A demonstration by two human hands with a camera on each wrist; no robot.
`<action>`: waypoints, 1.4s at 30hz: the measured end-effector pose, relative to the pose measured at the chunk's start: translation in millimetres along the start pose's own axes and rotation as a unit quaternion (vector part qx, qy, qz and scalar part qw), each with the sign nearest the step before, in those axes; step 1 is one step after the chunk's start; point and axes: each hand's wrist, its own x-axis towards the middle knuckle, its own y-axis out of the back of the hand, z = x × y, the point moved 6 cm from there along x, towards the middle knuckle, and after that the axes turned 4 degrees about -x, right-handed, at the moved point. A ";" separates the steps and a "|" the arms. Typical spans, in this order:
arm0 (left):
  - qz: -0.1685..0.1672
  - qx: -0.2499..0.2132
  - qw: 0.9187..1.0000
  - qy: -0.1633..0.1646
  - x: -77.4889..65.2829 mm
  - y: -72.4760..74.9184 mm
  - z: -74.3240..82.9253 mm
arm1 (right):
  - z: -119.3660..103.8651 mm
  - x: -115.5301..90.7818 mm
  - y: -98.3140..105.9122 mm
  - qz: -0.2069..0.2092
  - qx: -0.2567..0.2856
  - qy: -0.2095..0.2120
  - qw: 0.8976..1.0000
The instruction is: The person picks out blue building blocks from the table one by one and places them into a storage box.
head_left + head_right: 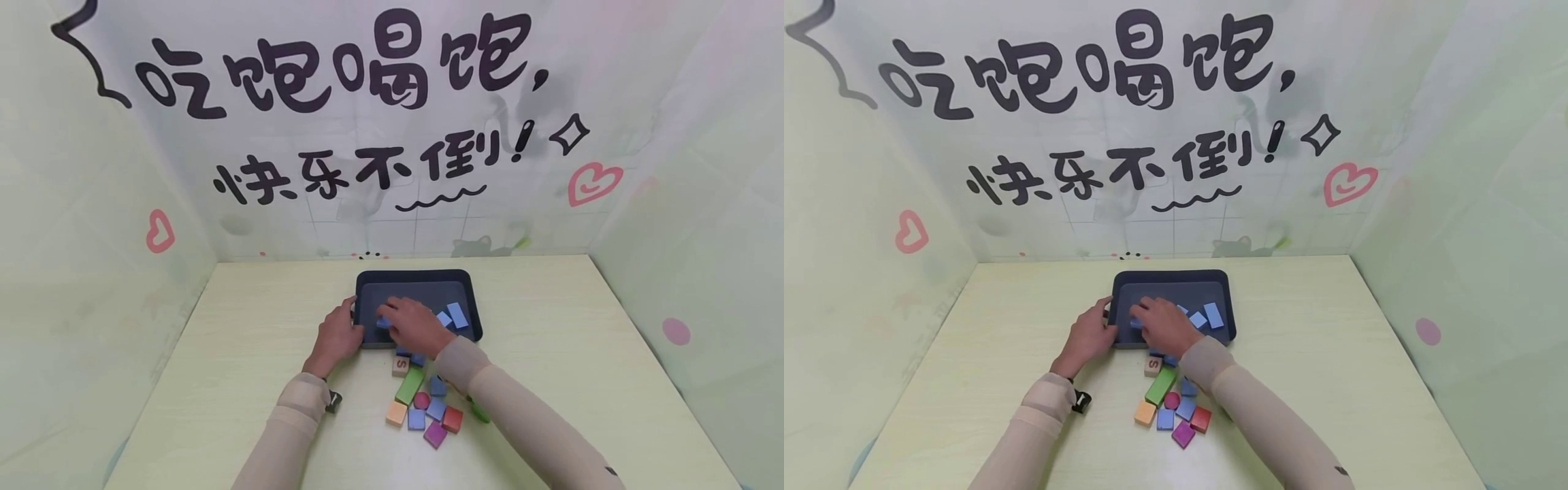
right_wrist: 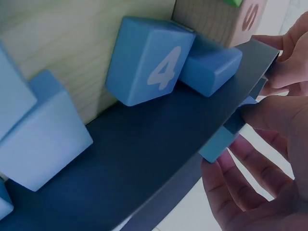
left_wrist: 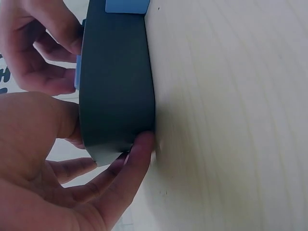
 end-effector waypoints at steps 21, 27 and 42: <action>-0.007 -0.001 1.000 0.000 2.3 -1.5 -2.2 | 10.9 6.4 -27.3 -0.063 0.019 -0.044 0.997; -0.005 -0.003 1.000 -0.003 1.5 -0.6 -1.7 | 11.0 5.4 -25.3 -0.071 0.017 -0.053 0.996; -0.004 -0.007 1.000 0.003 0.3 -0.9 -0.5 | 0.3 -22.6 5.9 0.001 0.007 -0.014 1.000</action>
